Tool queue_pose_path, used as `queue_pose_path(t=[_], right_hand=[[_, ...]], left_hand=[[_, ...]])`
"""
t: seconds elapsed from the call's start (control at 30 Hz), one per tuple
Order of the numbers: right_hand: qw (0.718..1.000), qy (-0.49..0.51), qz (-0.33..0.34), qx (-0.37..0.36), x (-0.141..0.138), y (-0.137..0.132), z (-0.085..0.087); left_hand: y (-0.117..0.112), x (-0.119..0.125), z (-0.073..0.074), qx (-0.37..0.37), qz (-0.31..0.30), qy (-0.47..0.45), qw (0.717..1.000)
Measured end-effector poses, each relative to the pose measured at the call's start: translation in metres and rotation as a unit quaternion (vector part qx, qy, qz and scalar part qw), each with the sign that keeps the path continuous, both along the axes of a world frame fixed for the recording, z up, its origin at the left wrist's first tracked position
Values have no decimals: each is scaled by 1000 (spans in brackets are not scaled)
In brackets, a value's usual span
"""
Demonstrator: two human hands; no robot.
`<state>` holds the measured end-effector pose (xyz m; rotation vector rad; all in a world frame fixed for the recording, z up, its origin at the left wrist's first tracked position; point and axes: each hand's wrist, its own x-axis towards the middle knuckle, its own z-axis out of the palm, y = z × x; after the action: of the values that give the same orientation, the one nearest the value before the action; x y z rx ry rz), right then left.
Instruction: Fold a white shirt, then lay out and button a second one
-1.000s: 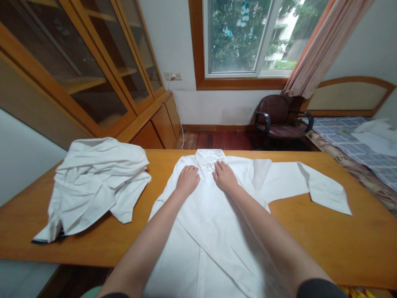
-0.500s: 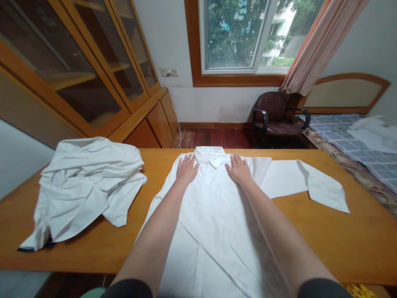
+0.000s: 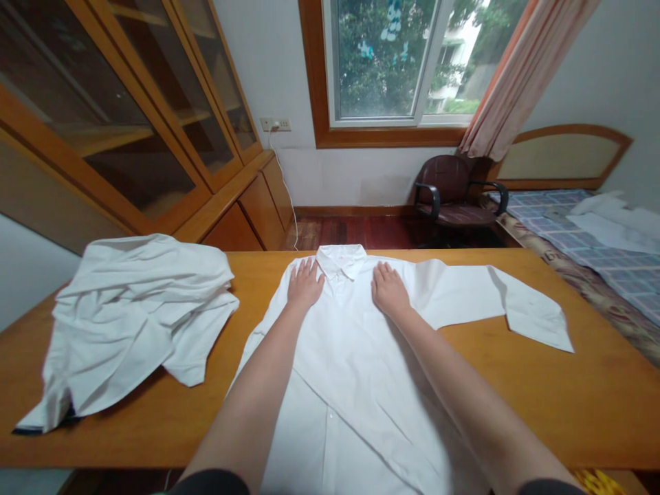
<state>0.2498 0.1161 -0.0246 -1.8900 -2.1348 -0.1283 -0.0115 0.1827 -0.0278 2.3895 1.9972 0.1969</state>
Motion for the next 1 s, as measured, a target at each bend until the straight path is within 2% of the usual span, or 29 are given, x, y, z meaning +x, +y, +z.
queue_pose_path(t=[0.07, 0.13, 0.23, 0.4, 0.63, 0.83, 1.0], right_hand=[[998, 12, 61, -21, -22, -3, 0], [995, 23, 92, -36, -38, -1, 1], [995, 32, 73, -53, -47, 9, 3], [996, 25, -2, -85, -27, 27, 3], [995, 16, -50, -82, 11, 38, -6], [996, 11, -56, -61, 14, 34, -4], [999, 6, -29, -43, 1, 17, 4]], left_hand=[[-1, 0, 1, 8, -3, 0, 1000], [-2, -1, 1, 22, -10, 2, 1000], [-3, -4, 1, 39, -19, 4, 999], [1, -7, 1, 17, -9, 2, 1000], [6, -7, 1, -10, -1, 2, 1000], [3, -9, 5, 22, 5, -5, 1000], [-21, -6, 19, 81, -42, -25, 996]])
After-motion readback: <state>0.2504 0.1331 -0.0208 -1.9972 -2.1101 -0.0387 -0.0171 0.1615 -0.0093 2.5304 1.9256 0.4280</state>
